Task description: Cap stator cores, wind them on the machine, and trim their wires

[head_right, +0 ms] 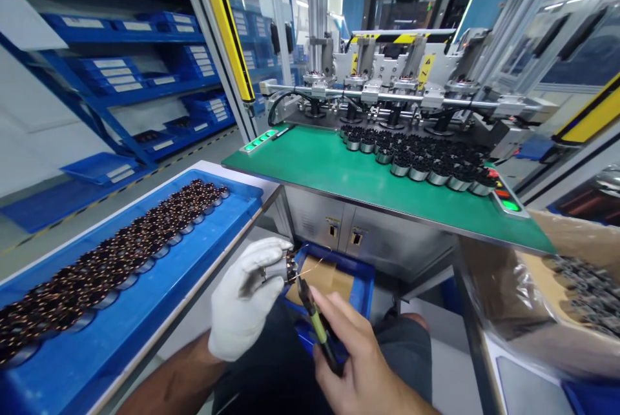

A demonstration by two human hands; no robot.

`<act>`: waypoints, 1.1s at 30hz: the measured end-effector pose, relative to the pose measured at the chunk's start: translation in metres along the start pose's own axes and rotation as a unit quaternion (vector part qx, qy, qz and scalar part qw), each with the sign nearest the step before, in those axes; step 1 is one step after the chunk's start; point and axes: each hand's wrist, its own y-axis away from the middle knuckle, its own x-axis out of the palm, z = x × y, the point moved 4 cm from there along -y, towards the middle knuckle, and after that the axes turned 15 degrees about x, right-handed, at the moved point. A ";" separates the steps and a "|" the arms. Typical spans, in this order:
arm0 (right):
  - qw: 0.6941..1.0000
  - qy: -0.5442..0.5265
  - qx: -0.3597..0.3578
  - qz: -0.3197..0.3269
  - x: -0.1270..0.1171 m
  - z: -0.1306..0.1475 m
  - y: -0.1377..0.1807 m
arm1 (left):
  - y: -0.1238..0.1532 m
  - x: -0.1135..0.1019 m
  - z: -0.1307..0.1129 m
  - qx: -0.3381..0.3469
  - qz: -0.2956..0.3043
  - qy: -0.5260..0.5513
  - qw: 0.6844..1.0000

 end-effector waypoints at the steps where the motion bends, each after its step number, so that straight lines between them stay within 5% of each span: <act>1: 1.000 -0.005 0.001 0.001 0.001 0.000 0.000 | 0.000 0.000 0.000 -0.002 0.001 0.000 1.000; 9: 0.996 -0.074 0.042 0.016 0.001 -0.007 0.000 | -0.003 0.003 0.003 -0.003 -0.008 -0.016 1.000; 13: 0.967 -0.192 0.139 0.090 -0.004 -0.009 0.002 | -0.002 -0.002 0.012 -0.010 -0.013 0.033 0.999; 17: 0.941 -0.290 0.113 0.136 -0.010 -0.002 0.011 | -0.002 -0.005 0.018 -0.023 0.011 0.079 0.997; 25: 0.912 -0.349 0.142 0.161 -0.007 0.003 0.009 | -0.012 -0.006 0.001 0.086 0.070 0.033 0.993; 33: 0.896 -0.363 0.172 0.189 -0.001 -0.006 0.018 | -0.012 -0.008 0.001 0.115 0.097 0.013 0.988</act>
